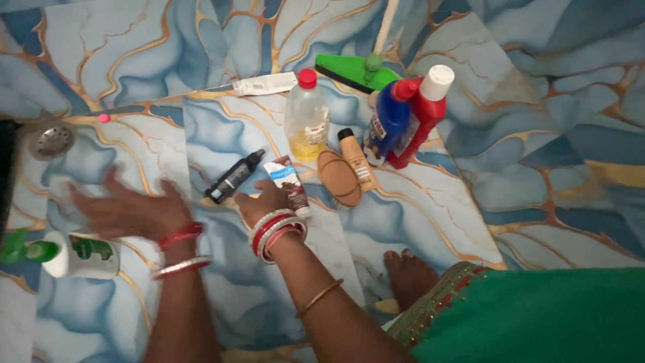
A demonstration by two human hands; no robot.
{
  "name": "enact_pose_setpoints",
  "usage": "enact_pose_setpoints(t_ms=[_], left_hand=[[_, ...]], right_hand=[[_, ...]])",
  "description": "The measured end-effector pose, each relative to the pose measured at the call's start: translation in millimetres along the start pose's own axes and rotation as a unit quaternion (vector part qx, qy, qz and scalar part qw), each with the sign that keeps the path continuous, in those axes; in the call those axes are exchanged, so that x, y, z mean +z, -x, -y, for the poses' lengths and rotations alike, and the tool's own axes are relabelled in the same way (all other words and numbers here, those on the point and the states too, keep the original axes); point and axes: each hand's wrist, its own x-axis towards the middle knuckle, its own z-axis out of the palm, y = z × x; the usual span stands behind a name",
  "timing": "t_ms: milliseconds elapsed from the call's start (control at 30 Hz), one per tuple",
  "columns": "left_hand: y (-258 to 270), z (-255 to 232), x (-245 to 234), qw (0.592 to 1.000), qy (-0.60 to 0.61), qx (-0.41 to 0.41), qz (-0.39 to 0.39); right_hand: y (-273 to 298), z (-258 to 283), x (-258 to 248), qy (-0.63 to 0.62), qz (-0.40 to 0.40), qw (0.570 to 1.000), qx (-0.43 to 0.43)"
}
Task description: The person picks up and rearranges various bottles of cleaning liquid, tubes of cream, and small containers on the floor, occasionally unscrewing a cap or moving a green mop head.
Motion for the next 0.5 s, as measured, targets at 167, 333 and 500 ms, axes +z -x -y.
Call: enact_pose_setpoints(t_ms=[167, 333, 500], left_hand=[[-65, 111, -37, 0.982, -0.149, -0.117, 0.005], [-52, 148, -38, 0.961, -0.182, -0.172, 0.115], [-42, 150, -31, 0.963, -0.167, -0.160, 0.137]], right_hand=[[21, 26, 11, -0.022, 0.065, 0.996, 0.053], [26, 27, 23, -0.015, 0.059, 0.998, 0.033], [30, 24, 36, -0.015, 0.057, 0.998, 0.023]])
